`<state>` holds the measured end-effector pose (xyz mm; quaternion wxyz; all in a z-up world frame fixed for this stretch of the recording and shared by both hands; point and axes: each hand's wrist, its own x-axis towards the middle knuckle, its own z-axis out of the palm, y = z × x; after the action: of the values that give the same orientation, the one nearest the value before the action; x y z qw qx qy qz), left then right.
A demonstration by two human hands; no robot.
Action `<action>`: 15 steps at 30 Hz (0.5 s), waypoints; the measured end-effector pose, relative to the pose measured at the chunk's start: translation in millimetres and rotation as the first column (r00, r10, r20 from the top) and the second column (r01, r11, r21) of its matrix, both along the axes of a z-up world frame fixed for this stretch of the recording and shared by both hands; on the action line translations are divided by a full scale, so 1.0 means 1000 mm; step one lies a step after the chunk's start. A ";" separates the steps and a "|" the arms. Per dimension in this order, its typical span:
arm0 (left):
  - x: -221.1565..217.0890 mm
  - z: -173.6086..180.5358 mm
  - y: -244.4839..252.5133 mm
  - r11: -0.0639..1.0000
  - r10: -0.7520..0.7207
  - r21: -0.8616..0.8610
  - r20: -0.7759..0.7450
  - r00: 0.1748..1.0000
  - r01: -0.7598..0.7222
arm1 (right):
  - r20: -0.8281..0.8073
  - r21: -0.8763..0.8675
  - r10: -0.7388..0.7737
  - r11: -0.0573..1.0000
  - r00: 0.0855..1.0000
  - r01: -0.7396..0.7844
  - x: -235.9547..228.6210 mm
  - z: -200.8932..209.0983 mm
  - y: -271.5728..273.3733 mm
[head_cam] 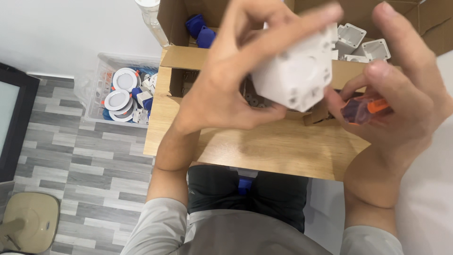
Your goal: The person assembles small electrical components on a wooden table. They place a black connector into a blue housing, attach a white cover, and secure it with screws using an orange screwdriver. The process is repeated for a second unit, including inserting a white plastic piece before screwing the cover on.
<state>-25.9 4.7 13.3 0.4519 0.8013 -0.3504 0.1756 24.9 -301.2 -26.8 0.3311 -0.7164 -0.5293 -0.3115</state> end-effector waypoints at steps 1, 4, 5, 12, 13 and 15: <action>-0.003 0.000 0.003 0.997 0.083 -0.005 -0.015 0.996 -0.083 | -0.056 -0.030 -0.008 1.000 0.998 0.006 -0.004 0.005 0.000; 0.022 -0.032 0.006 0.883 -0.065 -0.461 0.072 0.995 0.091 | -0.108 -0.132 -0.095 0.988 0.990 0.081 -0.016 0.010 -0.004; 0.023 -0.032 0.005 0.884 -0.061 -0.459 0.071 0.996 0.087 | -0.108 -0.130 -0.091 0.989 0.990 0.076 -0.019 0.011 -0.002; 0.048 -0.039 0.015 0.430 -0.624 -0.818 0.037 0.781 0.382 | 0.168 -0.447 -0.317 0.819 0.933 0.359 -0.043 0.009 0.010; 0.049 -0.037 0.019 0.294 -0.769 -0.867 0.036 0.638 0.402 | 0.105 -0.523 -0.338 0.781 0.935 0.341 -0.047 0.006 0.014; 0.042 -0.020 0.010 0.330 -0.682 -0.880 0.027 0.731 0.341 | 0.011 -0.542 -0.289 0.803 0.957 0.249 -0.054 0.002 0.034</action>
<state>16.0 14.7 -7.1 0.8640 0.3390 -0.3717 0.0214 -29.3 -267.5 -25.3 0.0886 -0.8588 -0.4758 -0.1683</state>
